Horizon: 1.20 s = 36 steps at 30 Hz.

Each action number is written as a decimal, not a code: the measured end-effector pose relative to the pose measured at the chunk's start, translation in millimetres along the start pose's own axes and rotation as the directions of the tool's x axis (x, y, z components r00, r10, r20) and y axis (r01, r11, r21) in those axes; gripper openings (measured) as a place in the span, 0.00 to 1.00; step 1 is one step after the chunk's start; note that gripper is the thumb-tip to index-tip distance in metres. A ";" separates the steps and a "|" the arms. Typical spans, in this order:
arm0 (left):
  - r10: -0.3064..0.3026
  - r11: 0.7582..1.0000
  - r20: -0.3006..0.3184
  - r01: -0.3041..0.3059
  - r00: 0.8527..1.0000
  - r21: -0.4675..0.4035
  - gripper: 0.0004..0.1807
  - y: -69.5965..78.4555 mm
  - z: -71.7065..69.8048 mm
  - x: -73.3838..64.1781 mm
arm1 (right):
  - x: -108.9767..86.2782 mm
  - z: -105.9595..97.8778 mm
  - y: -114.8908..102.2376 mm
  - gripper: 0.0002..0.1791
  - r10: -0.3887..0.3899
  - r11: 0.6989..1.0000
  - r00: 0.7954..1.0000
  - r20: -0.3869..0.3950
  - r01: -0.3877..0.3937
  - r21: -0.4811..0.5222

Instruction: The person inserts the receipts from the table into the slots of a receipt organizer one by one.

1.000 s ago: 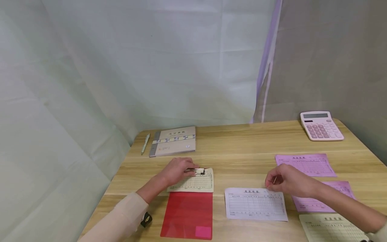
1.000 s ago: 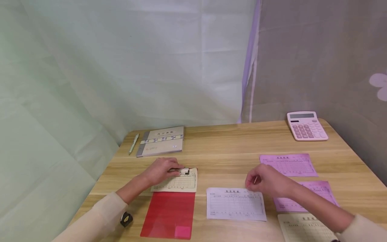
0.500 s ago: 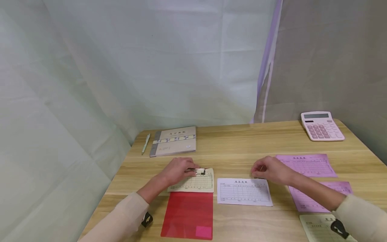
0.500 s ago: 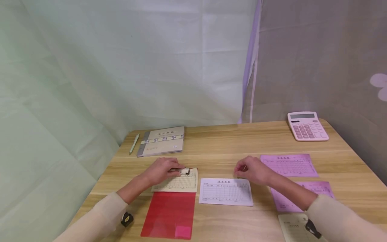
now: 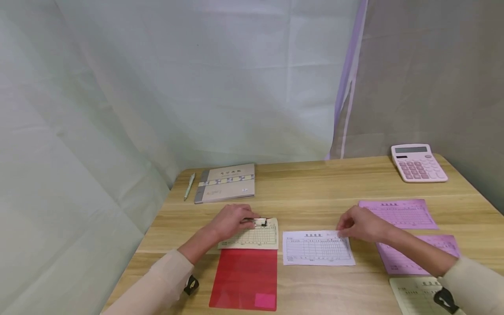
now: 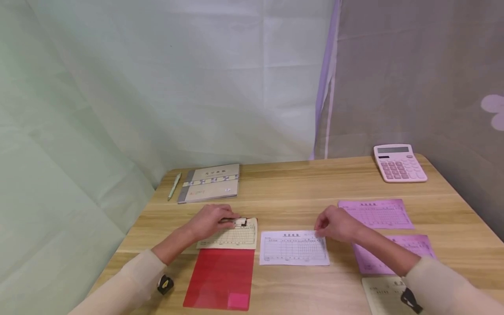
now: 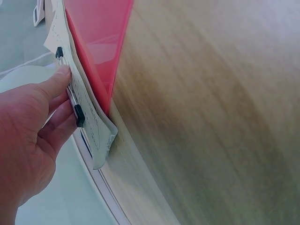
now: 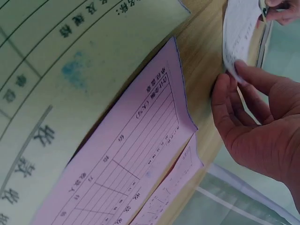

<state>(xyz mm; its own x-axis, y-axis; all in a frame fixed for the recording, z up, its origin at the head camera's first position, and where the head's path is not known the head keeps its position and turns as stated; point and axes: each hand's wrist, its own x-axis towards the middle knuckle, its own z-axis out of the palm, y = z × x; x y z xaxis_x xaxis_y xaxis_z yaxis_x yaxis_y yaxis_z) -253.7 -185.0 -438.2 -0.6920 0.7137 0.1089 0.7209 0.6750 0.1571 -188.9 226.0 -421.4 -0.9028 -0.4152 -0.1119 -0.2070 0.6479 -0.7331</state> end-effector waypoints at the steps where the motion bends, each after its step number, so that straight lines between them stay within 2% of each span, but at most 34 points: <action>1: -0.004 1.000 0.002 0.004 1.000 -0.002 0.16 0.0 0.0 0.0 | 0.6 0.2 0.6 0.04 -0.001 1.000 1.000 -0.010 0.001 0.001; 7: 0.001 1.000 0.005 -0.001 1.000 -0.008 0.16 0.6 0.1 0.1 | 4.6 1.9 1.6 0.03 0.009 1.000 0.996 -0.087 -0.009 -0.002; 16: -0.020 1.000 0.012 0.020 1.000 -0.001 0.16 1.8 -0.1 1.0 | 7.4 5.4 4.8 0.03 -0.035 0.999 0.985 -0.167 0.034 -0.008; 26: -0.010 1.000 0.005 0.010 1.000 0.005 0.16 1.5 -0.2 -0.1 | 10.4 4.0 3.4 0.04 0.042 0.998 0.974 -0.225 -0.032 0.048; 32: 0.004 1.000 -0.004 -0.004 1.000 -0.005 0.16 2.5 -0.6 -0.7 | 10.7 5.4 4.5 0.09 0.085 0.990 0.962 -0.261 -0.052 0.128; 36: 0.008 1.000 -0.006 -0.008 1.000 -0.005 0.16 2.4 -1.1 -1.2 | 12.7 8.2 7.1 0.06 0.119 0.988 0.954 -0.275 -0.085 0.131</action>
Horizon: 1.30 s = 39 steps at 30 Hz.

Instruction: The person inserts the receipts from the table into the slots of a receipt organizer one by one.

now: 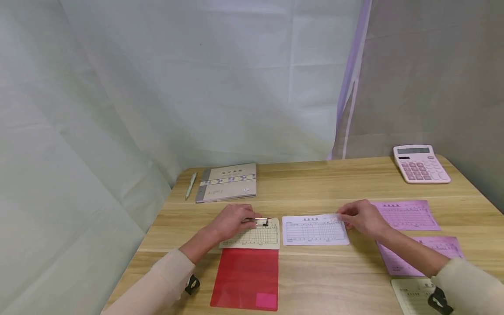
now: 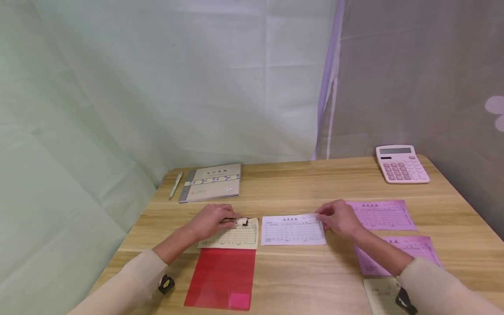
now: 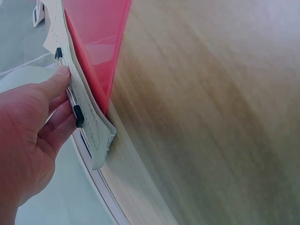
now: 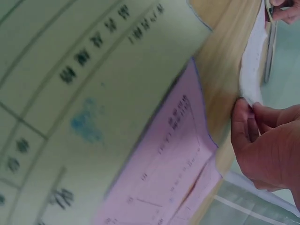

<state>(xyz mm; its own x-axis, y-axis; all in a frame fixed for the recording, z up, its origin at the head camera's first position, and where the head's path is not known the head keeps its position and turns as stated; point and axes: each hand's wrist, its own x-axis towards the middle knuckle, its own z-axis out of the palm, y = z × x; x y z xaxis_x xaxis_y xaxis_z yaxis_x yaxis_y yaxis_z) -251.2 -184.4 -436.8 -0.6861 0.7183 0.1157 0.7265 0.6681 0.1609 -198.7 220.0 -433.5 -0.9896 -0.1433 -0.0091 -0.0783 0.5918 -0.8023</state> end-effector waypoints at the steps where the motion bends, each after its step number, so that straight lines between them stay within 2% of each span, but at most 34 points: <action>1: -0.003 1.000 0.003 0.003 1.000 0.001 0.16 0.1 0.0 -0.2 | 0.2 0.9 0.6 0.06 0.007 1.000 1.000 -0.007 -0.007 0.003; 6: -0.013 1.000 0.006 0.013 1.000 0.003 0.17 -0.1 0.6 0.8 | 3.6 -0.4 0.2 0.07 0.008 0.999 0.999 -0.041 -0.006 0.033; 10: -0.008 1.000 0.005 0.008 1.000 0.010 0.16 -0.2 0.8 2.1 | 9.6 -7.7 -11.4 0.09 0.017 0.998 0.999 -0.038 -0.015 0.060; 15: -0.014 1.000 0.018 0.014 1.000 0.021 0.16 -0.8 1.4 2.4 | 20.8 -14.2 -36.1 0.15 0.037 0.980 0.999 0.016 -0.040 0.196; 18: -0.014 0.999 0.018 0.013 1.000 0.029 0.15 -0.8 1.7 2.4 | 28.3 -7.7 -50.7 0.16 0.052 0.954 0.997 0.060 -0.067 0.293; 22: -0.005 0.998 0.015 0.004 1.000 0.069 0.11 -0.3 1.6 2.1 | 34.3 14.9 -63.5 0.15 0.093 0.925 0.988 0.120 -0.131 0.356; 26: -0.020 0.998 0.029 0.018 0.999 0.067 0.13 0.4 1.0 2.6 | 32.7 41.4 -67.7 0.11 0.136 0.917 0.975 0.173 -0.190 0.352; 30: -0.031 0.999 0.040 0.030 0.999 0.025 0.17 0.3 0.4 3.5 | 27.0 63.7 -66.2 0.08 0.149 0.932 0.971 0.189 -0.202 0.301; 35: -0.029 0.999 0.039 0.029 0.999 0.020 0.18 -0.7 0.6 3.6 | 23.4 79.2 -62.1 0.03 0.065 0.978 0.992 0.109 -0.085 0.190; 39: -0.039 0.999 0.048 0.038 0.998 0.024 0.18 -0.8 0.1 3.3 | 24.1 84.0 -64.3 0.02 0.009 0.989 0.999 0.051 -0.017 0.147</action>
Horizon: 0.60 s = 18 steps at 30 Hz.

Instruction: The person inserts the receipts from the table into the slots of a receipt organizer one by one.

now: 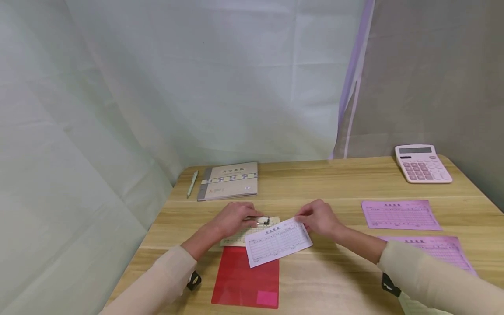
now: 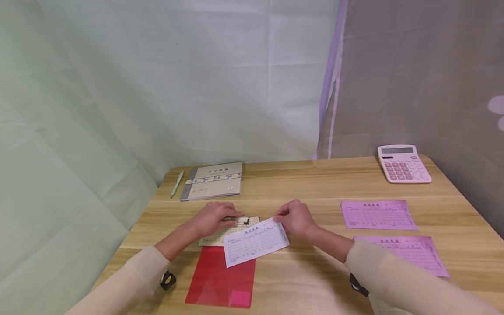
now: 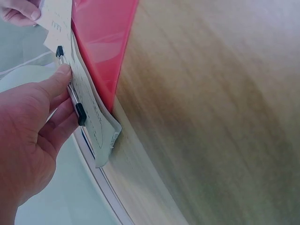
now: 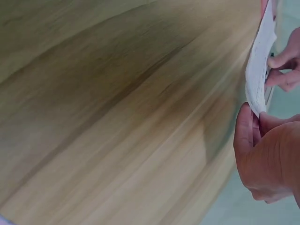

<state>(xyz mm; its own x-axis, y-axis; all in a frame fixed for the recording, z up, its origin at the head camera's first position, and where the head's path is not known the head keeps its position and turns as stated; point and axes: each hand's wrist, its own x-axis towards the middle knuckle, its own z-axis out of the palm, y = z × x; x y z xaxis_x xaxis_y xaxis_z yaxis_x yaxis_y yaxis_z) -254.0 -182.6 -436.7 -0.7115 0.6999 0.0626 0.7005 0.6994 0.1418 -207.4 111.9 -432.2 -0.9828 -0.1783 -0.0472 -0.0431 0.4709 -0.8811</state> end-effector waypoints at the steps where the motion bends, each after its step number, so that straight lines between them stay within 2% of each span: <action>1: -0.004 1.000 0.004 0.004 1.000 -0.001 0.18 0.2 -0.3 0.0 | 0.0 1.1 -2.3 0.02 0.002 1.000 1.000 -0.001 -0.002 0.003; 3: -0.012 1.000 0.009 0.012 1.000 -0.004 0.18 0.7 -0.7 0.0 | 0.8 4.1 -7.2 0.02 0.023 0.999 1.000 0.000 -0.023 0.024; 5: -0.015 1.000 0.013 0.015 1.000 -0.001 0.18 1.1 -1.2 0.3 | 1.8 8.1 -12.6 0.02 0.065 0.994 0.998 0.016 -0.066 0.089; 10: -0.017 1.000 0.018 0.017 1.000 0.015 0.16 1.3 -2.1 1.6 | 4.8 22.0 -23.5 0.04 0.166 0.952 0.984 0.059 -0.175 0.249; 13: -0.028 0.999 0.024 0.027 0.999 0.016 0.16 2.2 -2.8 1.7 | 6.9 30.9 -27.1 0.05 0.190 0.939 0.980 0.066 -0.201 0.281; 18: -0.041 0.999 0.029 0.040 0.999 0.014 0.16 4.2 -4.1 0.7 | 11.7 41.1 -28.7 0.04 0.204 0.938 0.977 0.069 -0.215 0.273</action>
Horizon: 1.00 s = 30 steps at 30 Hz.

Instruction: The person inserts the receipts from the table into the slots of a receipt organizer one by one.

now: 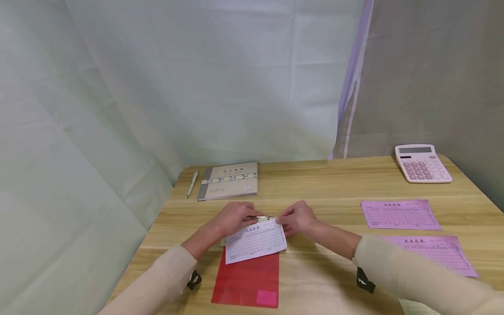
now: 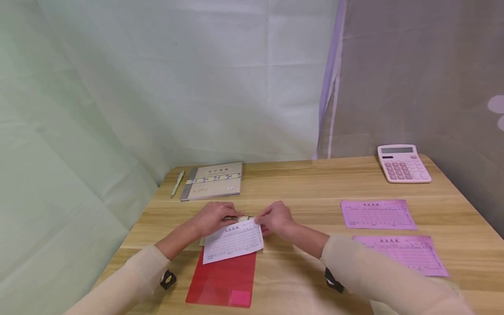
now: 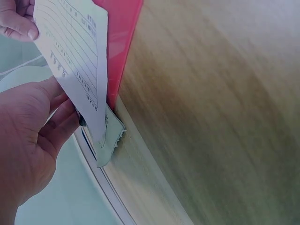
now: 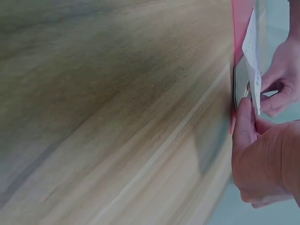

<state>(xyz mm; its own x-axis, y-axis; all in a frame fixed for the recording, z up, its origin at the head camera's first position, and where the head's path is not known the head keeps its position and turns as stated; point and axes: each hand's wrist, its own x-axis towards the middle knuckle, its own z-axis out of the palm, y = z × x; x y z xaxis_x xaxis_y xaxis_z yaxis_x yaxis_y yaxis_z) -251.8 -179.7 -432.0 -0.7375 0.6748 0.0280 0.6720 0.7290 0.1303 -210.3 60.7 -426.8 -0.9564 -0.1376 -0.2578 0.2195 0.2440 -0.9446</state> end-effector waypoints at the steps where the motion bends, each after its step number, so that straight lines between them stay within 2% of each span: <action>1: -0.002 1.000 0.001 0.002 1.000 -0.001 0.16 0.0 0.0 -0.1 | 1.1 1.2 0.0 0.04 0.000 1.000 1.000 0.003 0.000 -0.006; 5: 0.008 1.000 -0.002 -0.008 1.000 -0.008 0.17 -0.6 0.5 -0.3 | 4.3 3.4 -0.6 0.03 0.002 0.999 1.000 0.010 -0.001 -0.040; 8: 0.045 0.999 -0.015 -0.045 0.999 -0.002 0.17 -1.1 0.9 -1.2 | 6.9 3.6 0.2 0.03 -0.007 0.996 1.000 0.010 0.008 -0.094; 14: 0.128 0.983 -0.015 -0.125 0.992 0.135 0.17 1.3 2.8 -3.2 | 9.7 4.9 1.6 0.03 -0.084 0.977 0.996 0.031 0.088 -0.195; 17: 0.134 0.978 -0.009 -0.130 0.991 0.165 0.17 1.9 4.4 -3.4 | 10.0 6.2 2.1 0.03 -0.114 0.965 0.993 0.031 0.118 -0.234; 22: 0.134 0.980 -0.028 -0.128 0.991 0.154 0.16 2.3 5.4 -3.9 | 10.3 8.0 3.6 0.04 -0.142 0.948 0.990 0.019 0.141 -0.284; 30: 0.143 0.982 -0.052 -0.135 0.988 0.136 0.16 1.9 4.3 -4.2 | 11.4 10.1 4.1 0.05 -0.156 0.945 0.988 0.013 0.153 -0.290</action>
<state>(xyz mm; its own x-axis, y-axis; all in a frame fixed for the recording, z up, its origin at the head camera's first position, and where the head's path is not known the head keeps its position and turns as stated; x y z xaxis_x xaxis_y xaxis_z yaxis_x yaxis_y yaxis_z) -247.2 -180.6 -436.1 -0.6360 0.7655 0.0975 0.7685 0.6398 -0.0102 -218.4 50.5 -435.7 -0.9764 -0.1864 -0.1094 0.0047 0.4876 -0.8730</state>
